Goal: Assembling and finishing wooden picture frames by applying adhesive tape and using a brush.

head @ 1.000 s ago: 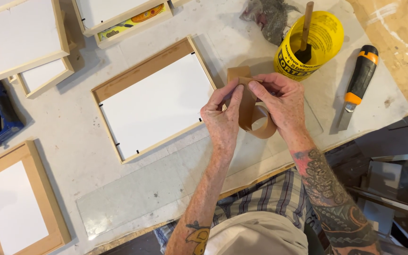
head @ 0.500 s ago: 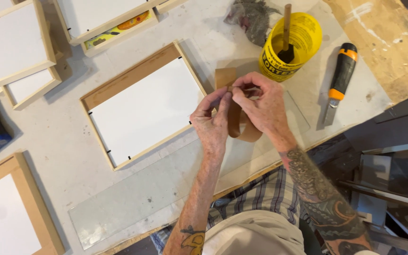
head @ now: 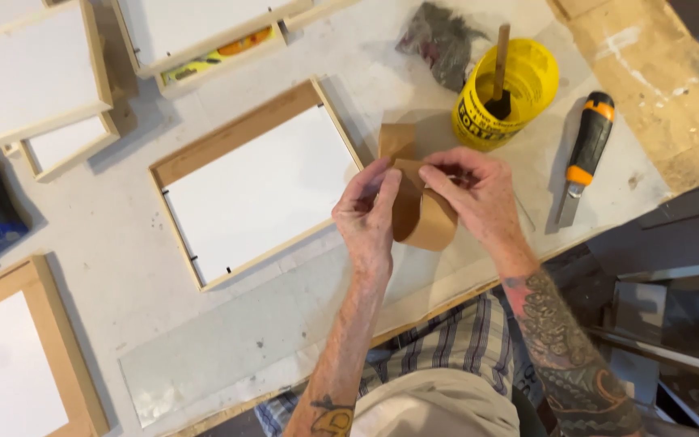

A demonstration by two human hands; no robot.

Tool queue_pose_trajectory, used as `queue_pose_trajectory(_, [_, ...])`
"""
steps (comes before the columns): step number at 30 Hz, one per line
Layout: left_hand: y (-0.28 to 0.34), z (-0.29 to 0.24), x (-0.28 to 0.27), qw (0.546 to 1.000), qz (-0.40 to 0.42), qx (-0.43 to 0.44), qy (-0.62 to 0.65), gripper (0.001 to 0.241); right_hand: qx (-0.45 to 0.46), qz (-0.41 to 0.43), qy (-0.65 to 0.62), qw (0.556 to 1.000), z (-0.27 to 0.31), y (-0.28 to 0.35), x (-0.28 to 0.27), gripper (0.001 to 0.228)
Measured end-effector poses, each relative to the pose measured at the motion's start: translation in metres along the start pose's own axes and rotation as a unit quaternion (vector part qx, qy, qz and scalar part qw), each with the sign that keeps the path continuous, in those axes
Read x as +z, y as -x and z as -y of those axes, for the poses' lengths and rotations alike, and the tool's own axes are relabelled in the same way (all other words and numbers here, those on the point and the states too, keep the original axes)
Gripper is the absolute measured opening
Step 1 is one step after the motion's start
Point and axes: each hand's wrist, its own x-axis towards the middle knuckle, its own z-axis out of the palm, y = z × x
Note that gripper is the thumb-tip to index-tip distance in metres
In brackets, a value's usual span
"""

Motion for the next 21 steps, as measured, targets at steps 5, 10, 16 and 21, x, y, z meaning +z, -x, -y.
queue_pose_trajectory(5, [-0.012,-0.018,-0.014,0.991,0.046,0.052,-0.117,0.018,-0.03,0.004,0.052,0.998,-0.005,0.006,0.001,0.015])
queue_pose_trajectory(10, [-0.026,-0.035,-0.023,0.924,0.068,0.206,-0.314,0.016,-0.074,-0.007,0.082,0.994,-0.005,0.009,0.006,0.013])
queue_pose_trajectory(16, [-0.046,-0.039,-0.009,0.824,0.145,0.38,-0.394,0.019,-0.09,-0.017,0.09,0.992,-0.001,0.011,0.012,0.009])
queue_pose_trajectory(21, [-0.058,-0.032,-0.01,0.79,0.239,0.369,-0.427,0.012,-0.087,-0.025,0.096,0.991,0.004,0.014,0.013,0.008])
